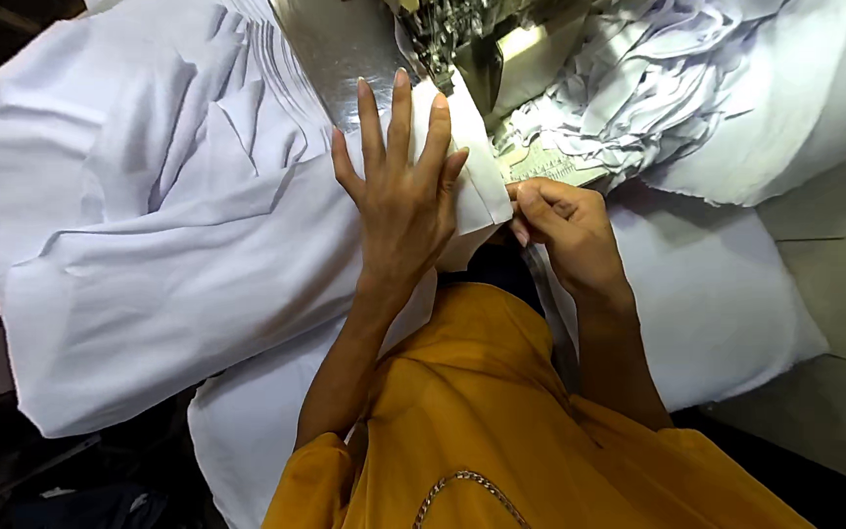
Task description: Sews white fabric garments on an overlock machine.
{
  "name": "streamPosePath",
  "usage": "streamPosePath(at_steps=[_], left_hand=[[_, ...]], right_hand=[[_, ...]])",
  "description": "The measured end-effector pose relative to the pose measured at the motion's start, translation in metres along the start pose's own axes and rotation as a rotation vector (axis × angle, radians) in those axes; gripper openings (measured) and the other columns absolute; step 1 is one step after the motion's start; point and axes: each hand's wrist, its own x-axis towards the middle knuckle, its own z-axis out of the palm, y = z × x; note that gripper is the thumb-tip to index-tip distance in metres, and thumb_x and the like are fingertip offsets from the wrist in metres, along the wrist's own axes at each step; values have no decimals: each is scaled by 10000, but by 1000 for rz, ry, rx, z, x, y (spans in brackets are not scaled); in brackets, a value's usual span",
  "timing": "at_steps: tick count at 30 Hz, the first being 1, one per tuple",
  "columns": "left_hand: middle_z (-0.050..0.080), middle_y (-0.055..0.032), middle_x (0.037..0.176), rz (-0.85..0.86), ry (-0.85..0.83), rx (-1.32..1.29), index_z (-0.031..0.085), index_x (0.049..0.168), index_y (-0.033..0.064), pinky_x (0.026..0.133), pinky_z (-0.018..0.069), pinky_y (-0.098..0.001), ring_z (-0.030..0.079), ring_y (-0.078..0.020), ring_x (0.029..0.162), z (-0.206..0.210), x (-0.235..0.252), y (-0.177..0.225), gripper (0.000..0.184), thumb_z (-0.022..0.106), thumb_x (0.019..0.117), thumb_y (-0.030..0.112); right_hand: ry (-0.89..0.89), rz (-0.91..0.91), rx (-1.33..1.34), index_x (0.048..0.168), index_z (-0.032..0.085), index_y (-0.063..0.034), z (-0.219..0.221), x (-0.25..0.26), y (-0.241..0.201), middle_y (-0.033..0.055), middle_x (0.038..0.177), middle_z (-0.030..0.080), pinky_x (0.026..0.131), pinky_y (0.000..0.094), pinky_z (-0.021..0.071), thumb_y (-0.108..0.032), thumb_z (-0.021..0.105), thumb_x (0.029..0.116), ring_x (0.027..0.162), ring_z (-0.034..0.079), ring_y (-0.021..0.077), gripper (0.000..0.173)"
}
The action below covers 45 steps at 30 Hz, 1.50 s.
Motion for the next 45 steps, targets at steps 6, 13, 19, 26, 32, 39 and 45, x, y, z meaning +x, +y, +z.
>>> streamPosePath(at_steps=[6, 13, 19, 26, 32, 39, 45], left_hand=[[389, -206, 1614, 37, -29, -2, 601, 1449, 323, 1149, 99, -777, 196, -485, 1537, -4, 0, 1, 395, 473, 1076, 343], [210, -167, 1699, 102, -165, -42, 455, 1568, 288, 1165, 76, -767, 79, -441, 1572, -21, -12, -4, 477, 416, 1092, 271], [247, -192, 1682, 158, -179, -117, 384, 1592, 91, 1191, 32, -763, 111, -398, 1579, -22, -16, -5, 861, 506, 951, 653], [340, -192, 1642, 69, -29, -63, 375, 1571, 19, 1214, 152, -641, 246, -349, 1551, 6, -31, 28, 916, 763, 764, 214], [358, -155, 1643, 37, -20, -32, 385, 1571, 25, 1241, 251, -556, 292, -326, 1541, -22, -45, -18, 933, 758, 719, 97], [275, -209, 1666, 19, -8, -106, 309, 1598, 9, 1260, 247, -567, 227, -364, 1560, -16, -71, -33, 1005, 798, 737, 183], [224, -205, 1686, 34, -71, -146, 258, 1620, 31, 1267, 200, -580, 193, -347, 1572, -20, -65, -41, 1066, 819, 744, 263]], right_hand=[[79, -50, -130, 1048, 713, -56, 6, 10, -7, -55, 786, 719, 588, 141, 520, -146, 682, 986, 639, 628, -22, 113], [63, -45, -225, 1072, 704, -81, 7, 3, -14, -20, 850, 727, 629, 170, 576, -120, 729, 949, 703, 682, 23, 131], [113, -31, -237, 1106, 718, -97, 10, 5, -16, -26, 830, 744, 630, 201, 580, -135, 762, 913, 693, 687, 51, 202], [147, -114, -133, 1269, 596, -98, 22, -3, -38, -42, 780, 716, 635, 175, 564, -86, 760, 883, 664, 660, 39, 419], [232, -192, -100, 1063, 697, -42, 22, -4, -25, 0, 879, 747, 688, 201, 606, -38, 759, 877, 734, 702, 56, 197], [241, -260, -127, 1027, 719, 2, 25, -4, 4, 14, 955, 755, 752, 200, 621, -27, 726, 912, 814, 717, 52, 119], [258, -312, -90, 1032, 738, 3, 30, 8, 12, 10, 976, 761, 794, 202, 618, -39, 716, 929, 849, 721, 47, 113]])
